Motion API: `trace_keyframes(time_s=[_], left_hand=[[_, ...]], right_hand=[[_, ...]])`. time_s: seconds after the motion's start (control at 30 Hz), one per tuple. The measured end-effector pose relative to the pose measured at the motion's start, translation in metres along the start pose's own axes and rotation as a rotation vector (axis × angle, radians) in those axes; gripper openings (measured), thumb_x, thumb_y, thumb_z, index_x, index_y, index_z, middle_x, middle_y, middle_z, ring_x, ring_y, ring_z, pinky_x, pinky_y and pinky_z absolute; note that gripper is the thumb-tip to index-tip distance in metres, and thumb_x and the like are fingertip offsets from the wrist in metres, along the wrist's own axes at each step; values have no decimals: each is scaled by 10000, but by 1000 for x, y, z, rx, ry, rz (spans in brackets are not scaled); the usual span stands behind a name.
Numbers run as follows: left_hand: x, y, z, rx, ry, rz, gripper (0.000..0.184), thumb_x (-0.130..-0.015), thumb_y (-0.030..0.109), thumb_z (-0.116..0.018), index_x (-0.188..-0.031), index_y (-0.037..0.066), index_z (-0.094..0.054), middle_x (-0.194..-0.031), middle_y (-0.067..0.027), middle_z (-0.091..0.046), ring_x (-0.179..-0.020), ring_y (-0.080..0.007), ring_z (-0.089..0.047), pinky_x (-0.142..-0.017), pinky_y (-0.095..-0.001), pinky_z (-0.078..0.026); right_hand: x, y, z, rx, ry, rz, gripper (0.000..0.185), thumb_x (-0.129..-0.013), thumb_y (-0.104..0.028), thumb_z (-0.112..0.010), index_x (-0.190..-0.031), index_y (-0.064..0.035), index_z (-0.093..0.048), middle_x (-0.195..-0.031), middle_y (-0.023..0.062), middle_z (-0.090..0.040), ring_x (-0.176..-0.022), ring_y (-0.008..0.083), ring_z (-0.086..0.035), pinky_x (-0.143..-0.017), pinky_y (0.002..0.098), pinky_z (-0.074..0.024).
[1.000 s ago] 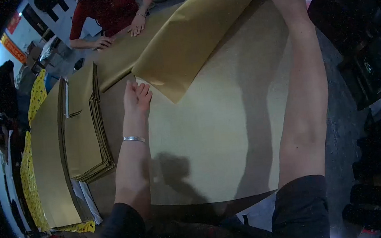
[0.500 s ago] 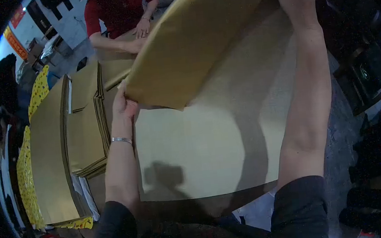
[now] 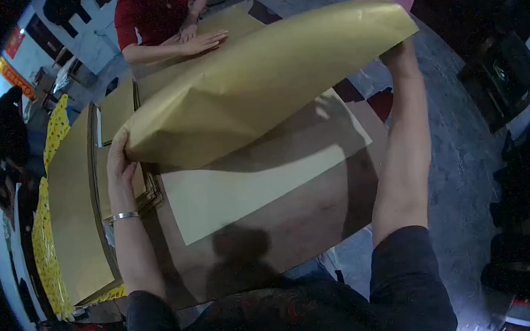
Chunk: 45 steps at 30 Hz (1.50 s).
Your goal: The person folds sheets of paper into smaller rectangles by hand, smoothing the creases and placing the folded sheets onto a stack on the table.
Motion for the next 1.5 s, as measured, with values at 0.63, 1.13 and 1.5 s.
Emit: trace_keyframes(time_s=[0.63, 1.13, 1.5], left_hand=[[2, -58, -1, -865, 286, 130, 653, -768, 271, -830, -1213, -100, -528, -1080, -195, -652, -906, -273, -673, -716, -404, -570], [96, -82, 34, -586, 179, -42, 711, -889, 113, -707, -1420, -91, -281, -862, -47, -646, -800, -103, -623, -684, -236, -499], [159, -101, 39, -1081, 218, -249, 442, -868, 65, -669, -1269, -66, -536, -956, -95, -658, -825, -132, -619, -735, -279, -511]], right_hand=[[173, 52, -3, 2, 242, -1270, 352, -974, -321, -519, -1160, -53, -651, -1091, 97, -650, -916, 227, -640, -683, 391, -545], [192, 88, 0, 345, 24, -964, 283, -823, -164, -699, -1047, 7, -709, -832, 66, -696, -737, 154, -658, -587, 312, -532], [184, 76, -8, 547, -98, -981, 285, -865, -176, -684, -1064, 29, -692, -933, 120, -714, -835, 201, -679, -745, 352, -534]])
Point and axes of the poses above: each hand's wrist, its own x-axis away from the middle knuckle, its own z-axis out of the back of the hand, y = z × x, the point moved 1 cm from there along -x, towards the middle knuckle
